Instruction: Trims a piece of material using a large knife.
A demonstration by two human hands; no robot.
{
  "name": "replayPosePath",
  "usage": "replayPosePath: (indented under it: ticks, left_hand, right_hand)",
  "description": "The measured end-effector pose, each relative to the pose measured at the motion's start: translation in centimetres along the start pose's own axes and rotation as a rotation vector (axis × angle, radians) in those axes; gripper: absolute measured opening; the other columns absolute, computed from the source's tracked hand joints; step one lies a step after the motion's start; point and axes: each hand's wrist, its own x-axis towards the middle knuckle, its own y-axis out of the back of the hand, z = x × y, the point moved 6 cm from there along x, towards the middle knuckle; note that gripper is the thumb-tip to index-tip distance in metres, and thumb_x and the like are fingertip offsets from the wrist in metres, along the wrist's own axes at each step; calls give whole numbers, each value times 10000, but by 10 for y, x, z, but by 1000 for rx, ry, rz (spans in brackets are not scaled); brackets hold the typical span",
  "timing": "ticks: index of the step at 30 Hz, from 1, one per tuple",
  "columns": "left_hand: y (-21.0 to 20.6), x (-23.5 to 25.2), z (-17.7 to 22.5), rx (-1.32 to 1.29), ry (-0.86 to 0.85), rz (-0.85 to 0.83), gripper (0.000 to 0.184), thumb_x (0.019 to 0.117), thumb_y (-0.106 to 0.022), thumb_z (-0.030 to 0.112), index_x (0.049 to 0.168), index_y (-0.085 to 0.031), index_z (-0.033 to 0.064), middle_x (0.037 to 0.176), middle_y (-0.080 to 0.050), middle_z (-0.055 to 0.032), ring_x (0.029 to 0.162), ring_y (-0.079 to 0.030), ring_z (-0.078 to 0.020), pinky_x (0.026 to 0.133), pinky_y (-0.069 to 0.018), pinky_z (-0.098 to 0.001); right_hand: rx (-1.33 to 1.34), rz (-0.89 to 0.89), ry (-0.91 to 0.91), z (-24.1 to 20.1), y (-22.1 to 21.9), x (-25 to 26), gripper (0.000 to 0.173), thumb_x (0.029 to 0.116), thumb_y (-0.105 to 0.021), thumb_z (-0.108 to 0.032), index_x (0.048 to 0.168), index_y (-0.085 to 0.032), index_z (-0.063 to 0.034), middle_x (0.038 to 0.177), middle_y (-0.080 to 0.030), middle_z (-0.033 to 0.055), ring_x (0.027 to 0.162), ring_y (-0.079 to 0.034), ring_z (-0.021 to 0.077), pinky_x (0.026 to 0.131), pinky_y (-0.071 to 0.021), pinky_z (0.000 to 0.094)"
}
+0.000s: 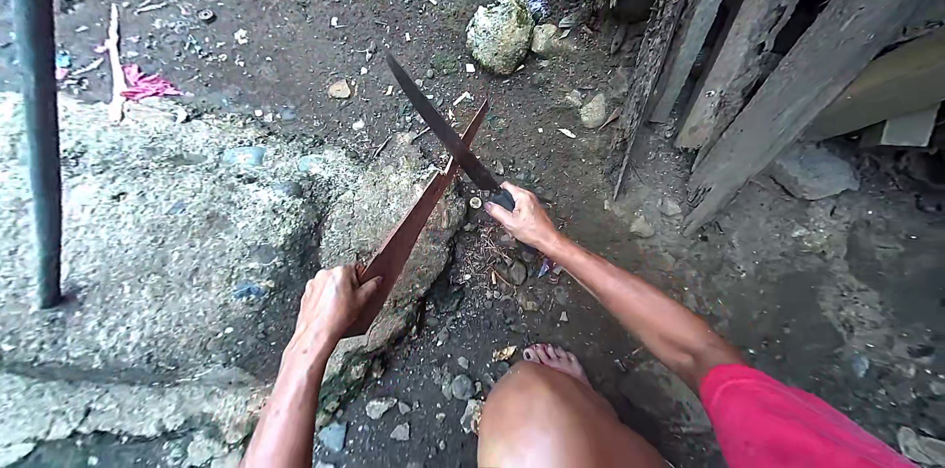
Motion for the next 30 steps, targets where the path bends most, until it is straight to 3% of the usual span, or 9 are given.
replayPosePath:
  ticks: [4, 9, 11, 13, 15, 18, 24, 27, 30]
  left_hand:
    - [-6, 10, -3, 20, 13, 1, 379, 956, -719, 336, 909, -681, -39, 864, -689, -274, 906, -683, -484, 804, -504, -660]
    - [-5, 10, -2, 24, 14, 17, 358, 951, -729, 312, 897, -679, -38, 852, -685, -275, 894, -683, -484, 793, -500, -660]
    - [-5, 9, -2, 35, 17, 12, 358, 956, -722, 318, 901, -680, -34, 854, -689, -267, 895, -684, -481, 790, -501, -656]
    - [-5, 8, 0, 34, 13, 18, 366, 961, -717, 324, 910, -682, -37, 871, -692, -273, 911, -684, -488, 803, -502, -659]
    - [-5, 6, 7, 41, -19, 22, 349, 965, -707, 311, 937, -694, -36, 904, -697, -287, 936, -682, -505, 815, -501, -679]
    - [-3, 13, 7, 36, -27, 15, 359, 964, -715, 320, 959, -695, -38, 927, -695, -297, 957, -673, -517, 836, -499, -692]
    - [-8, 1, 20, 131, -5, 66, 352, 999, -651, 317, 980, -680, -33, 932, -699, -288, 949, -684, -514, 806, -514, -669]
    - [-14, -14, 36, 259, 34, 153, 342, 1067, -533, 281, 1078, -669, -32, 978, -705, -292, 948, -697, -509, 774, -533, -644]
    - [-17, -24, 37, 304, 23, 256, 288, 1067, -513, 211, 1109, -665, -30, 990, -702, -280, 920, -705, -490, 731, -542, -616]
  right_hand:
    - [242, 145, 389, -89, 28, -17, 276, 979, -653, -279, 1069, -627, -20, 657, -582, 64, 452, -537, 145, 419, -499, 327]
    - [560, 385, 837, -174, 61, -17, 147, 970, -622, -132, 927, -554, -9, 613, -559, 22, 467, -556, 120, 421, -521, 326]
    - [447, 428, 714, -133, 38, 2, 181, 970, -636, -162, 951, -569, 6, 608, -553, 38, 449, -541, 126, 406, -505, 328]
    - [130, 270, 316, -42, -10, 23, 273, 998, -648, -252, 1069, -606, 8, 684, -594, 119, 498, -581, 213, 467, -529, 403]
    - [-116, 12, -129, 41, -46, 31, 334, 1011, -628, -319, 1124, -642, -5, 865, -677, 204, 699, -685, 330, 667, -571, 533]
    - [-214, -136, -336, 63, -56, 43, 373, 1008, -617, -337, 1165, -655, 0, 1037, -696, 232, 951, -696, 381, 848, -543, 592]
    - [-28, -214, -407, 65, -56, 46, 326, 1019, -607, -324, 1129, -598, -16, 754, -603, 117, 489, -574, 184, 493, -533, 360]
    - [219, -263, -521, 54, -54, 34, 261, 1055, -575, -311, 1108, -573, -56, 629, -480, 37, 427, -488, 128, 429, -488, 285]
    - [399, -370, -589, 34, -43, 26, 290, 1072, -555, -351, 1147, -538, -72, 624, -474, 14, 438, -494, 117, 437, -498, 275]
